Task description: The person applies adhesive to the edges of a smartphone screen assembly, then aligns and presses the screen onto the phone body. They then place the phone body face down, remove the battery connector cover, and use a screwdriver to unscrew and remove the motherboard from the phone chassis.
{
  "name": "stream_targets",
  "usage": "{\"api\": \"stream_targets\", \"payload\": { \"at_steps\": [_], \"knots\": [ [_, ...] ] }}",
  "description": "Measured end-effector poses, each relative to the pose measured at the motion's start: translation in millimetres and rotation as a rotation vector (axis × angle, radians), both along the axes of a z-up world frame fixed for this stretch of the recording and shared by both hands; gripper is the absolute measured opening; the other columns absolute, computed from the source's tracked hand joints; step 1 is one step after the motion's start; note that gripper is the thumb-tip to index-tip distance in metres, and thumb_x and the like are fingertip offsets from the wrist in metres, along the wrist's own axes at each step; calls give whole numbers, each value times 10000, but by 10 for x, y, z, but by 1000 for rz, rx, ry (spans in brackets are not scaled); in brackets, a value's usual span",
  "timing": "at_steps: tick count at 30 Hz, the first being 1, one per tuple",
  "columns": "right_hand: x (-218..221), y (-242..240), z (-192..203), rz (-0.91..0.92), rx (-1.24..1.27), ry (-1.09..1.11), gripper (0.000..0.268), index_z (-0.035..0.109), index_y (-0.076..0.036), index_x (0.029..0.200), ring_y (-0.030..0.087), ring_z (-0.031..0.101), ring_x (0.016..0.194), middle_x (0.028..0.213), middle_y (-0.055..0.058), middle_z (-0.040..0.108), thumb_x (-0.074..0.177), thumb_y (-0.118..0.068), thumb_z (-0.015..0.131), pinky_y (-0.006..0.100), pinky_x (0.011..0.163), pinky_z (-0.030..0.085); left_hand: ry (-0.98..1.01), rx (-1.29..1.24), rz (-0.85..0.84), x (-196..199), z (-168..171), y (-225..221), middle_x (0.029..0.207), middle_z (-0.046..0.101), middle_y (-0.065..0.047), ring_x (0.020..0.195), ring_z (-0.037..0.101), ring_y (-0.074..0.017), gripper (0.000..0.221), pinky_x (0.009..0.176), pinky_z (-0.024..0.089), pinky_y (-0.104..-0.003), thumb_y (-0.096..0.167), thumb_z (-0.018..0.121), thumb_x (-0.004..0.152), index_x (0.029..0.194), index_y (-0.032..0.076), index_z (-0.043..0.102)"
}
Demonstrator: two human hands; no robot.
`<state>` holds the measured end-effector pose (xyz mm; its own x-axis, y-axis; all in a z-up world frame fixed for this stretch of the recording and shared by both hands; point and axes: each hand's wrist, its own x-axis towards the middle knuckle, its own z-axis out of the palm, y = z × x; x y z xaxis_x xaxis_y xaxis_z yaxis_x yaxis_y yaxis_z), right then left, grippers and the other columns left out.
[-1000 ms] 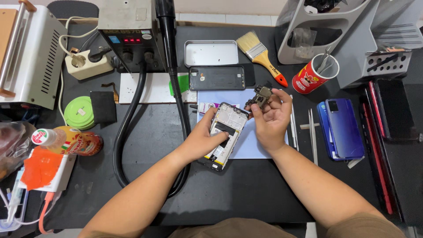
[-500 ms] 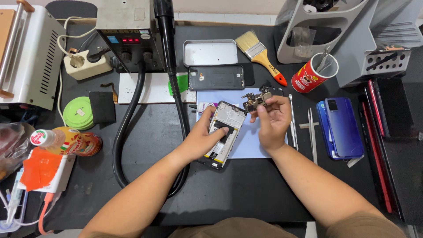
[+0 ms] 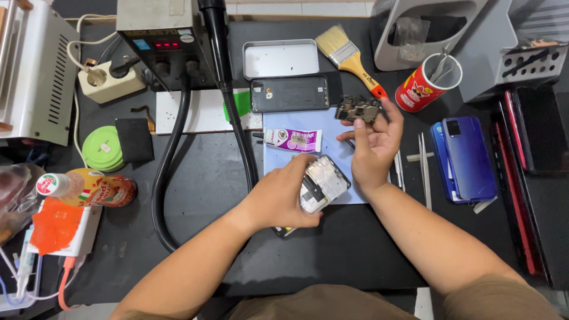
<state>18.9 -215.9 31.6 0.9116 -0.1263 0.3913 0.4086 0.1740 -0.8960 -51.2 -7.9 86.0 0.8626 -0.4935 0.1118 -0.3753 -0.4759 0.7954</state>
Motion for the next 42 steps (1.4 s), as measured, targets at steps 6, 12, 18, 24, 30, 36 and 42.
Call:
{"api": "stream_targets", "payload": {
  "at_steps": [6, 12, 18, 24, 30, 36, 42],
  "knots": [
    [-15, 5, 32, 46, -9, -44, 490, 279, -95, 1446, 286, 723, 1112, 1281, 199, 605, 1079, 85, 548, 376, 796, 659, -361, 73, -100, 3, 57, 45, 1132, 589, -144, 912, 658, -351, 855, 741, 537, -444, 314, 812, 563, 1338, 50, 567],
    [-25, 14, 38, 105, 79, 12, 406, 282, -102, 1330, 301, 744, 1110, 1281, 186, 593, 1059, 71, 530, 372, 784, 668, -338, 66, -196, 39, 74, 39, 1159, 595, -140, 959, 616, -365, 876, 809, 519, -434, 221, 773, 572, 1404, 61, 553],
    [-17, 16, -74, 108, 25, -30, 393, 331, -89, 1299, 221, 723, 1067, 1169, 161, 624, 1062, 95, 583, 341, 784, 645, -314, 64, -265, 55, 31, 50, 1230, 618, -130, 1063, 539, -357, 921, 906, 453, -458, 212, 800, 553, 1412, 44, 513],
    [-19, 15, -140, 65, -26, -41, 420, 386, -81, 1294, 124, 632, 944, 1121, 103, 609, 1032, 110, 654, 277, 729, 554, -257, 15, -270, 62, -47, 50, 1244, 643, -125, 1137, 543, -366, 883, 993, 447, -472, 183, 845, 612, 1426, 69, 522],
    [-47, 49, -100, 94, -28, -32, 481, 391, -78, 1301, 130, 673, 959, 1102, 93, 620, 986, 104, 706, 281, 722, 599, -332, -24, -303, 83, -116, 63, 1293, 640, -131, 1192, 548, -379, 877, 1072, 415, -525, 208, 868, 607, 1396, 65, 512],
    [-48, 53, -70, 132, -48, -17, 409, 494, -40, 1336, 120, 656, 937, 1099, 89, 633, 1010, 91, 703, 281, 743, 595, -220, 29, -300, 89, -111, 61, 1253, 657, -108, 1143, 556, -354, 839, 1000, 454, -480, 212, 864, 612, 1377, 68, 551],
    [-53, 39, -99, 142, -67, -21, 400, 492, -38, 1310, 114, 662, 925, 1087, 90, 646, 997, 83, 709, 274, 739, 592, -269, 1, -288, 82, -121, 69, 1240, 662, -94, 1143, 549, -355, 823, 1015, 458, -474, 224, 871, 632, 1376, 57, 562]
  ]
}}
